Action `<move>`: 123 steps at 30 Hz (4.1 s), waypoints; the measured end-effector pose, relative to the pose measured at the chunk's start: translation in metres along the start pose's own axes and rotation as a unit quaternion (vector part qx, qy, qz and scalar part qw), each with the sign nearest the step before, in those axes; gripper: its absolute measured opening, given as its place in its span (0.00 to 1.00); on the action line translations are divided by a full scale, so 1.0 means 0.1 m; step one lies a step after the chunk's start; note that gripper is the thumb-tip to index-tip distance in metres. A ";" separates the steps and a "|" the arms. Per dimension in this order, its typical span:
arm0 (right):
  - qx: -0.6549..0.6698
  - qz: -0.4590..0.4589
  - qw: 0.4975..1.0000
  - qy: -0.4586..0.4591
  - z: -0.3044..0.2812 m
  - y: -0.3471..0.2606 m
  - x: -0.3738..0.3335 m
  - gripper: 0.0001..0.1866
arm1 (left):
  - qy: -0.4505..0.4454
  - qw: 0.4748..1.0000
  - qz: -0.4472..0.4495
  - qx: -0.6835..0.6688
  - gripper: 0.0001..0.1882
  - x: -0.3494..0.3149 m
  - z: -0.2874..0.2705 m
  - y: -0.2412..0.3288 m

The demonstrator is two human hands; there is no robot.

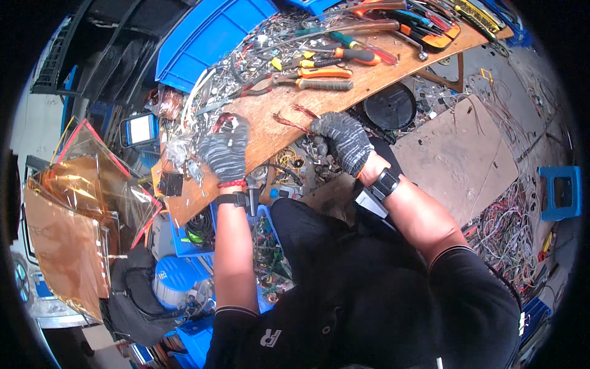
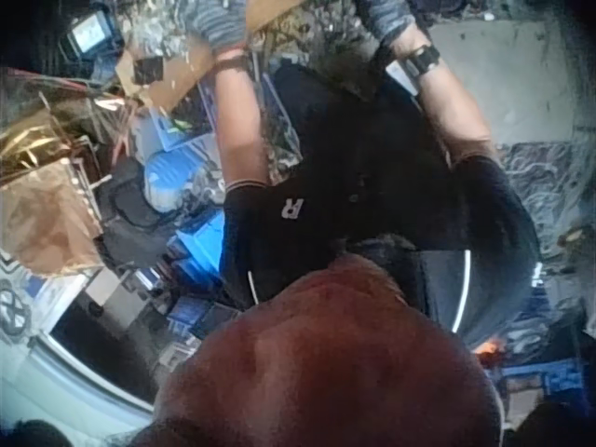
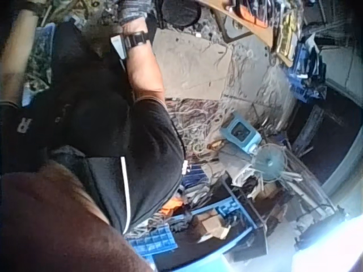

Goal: Sorting through bins of electronic components and dismantling a motor stator at a low workbench.

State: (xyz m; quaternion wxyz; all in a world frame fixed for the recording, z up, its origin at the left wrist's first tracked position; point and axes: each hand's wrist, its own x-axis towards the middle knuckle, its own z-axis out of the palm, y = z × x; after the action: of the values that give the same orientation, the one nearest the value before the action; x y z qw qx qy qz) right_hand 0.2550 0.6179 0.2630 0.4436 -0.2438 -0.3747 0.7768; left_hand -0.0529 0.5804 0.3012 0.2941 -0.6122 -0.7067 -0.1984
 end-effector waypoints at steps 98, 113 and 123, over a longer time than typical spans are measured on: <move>-0.607 -0.374 0.672 -0.200 1.53 0.12 1.52 0.22 | -0.063 0.626 -0.386 -0.675 0.31 -0.19 0.58 -1.16; -0.691 -0.220 0.675 -0.134 1.32 0.21 1.46 0.15 | -0.116 0.728 -0.263 -0.622 0.42 -0.16 0.01 -0.67; -0.413 -0.176 0.885 0.120 0.30 -0.19 0.98 0.33 | 0.004 0.775 -0.218 -0.593 0.50 -0.47 0.17 -0.26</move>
State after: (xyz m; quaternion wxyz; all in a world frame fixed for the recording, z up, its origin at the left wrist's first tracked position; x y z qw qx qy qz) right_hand 0.1958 0.6985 0.2918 0.4734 -0.4267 -0.6423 0.4257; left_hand -0.0774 0.5517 0.2598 -0.1760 -0.4945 -0.5621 -0.6392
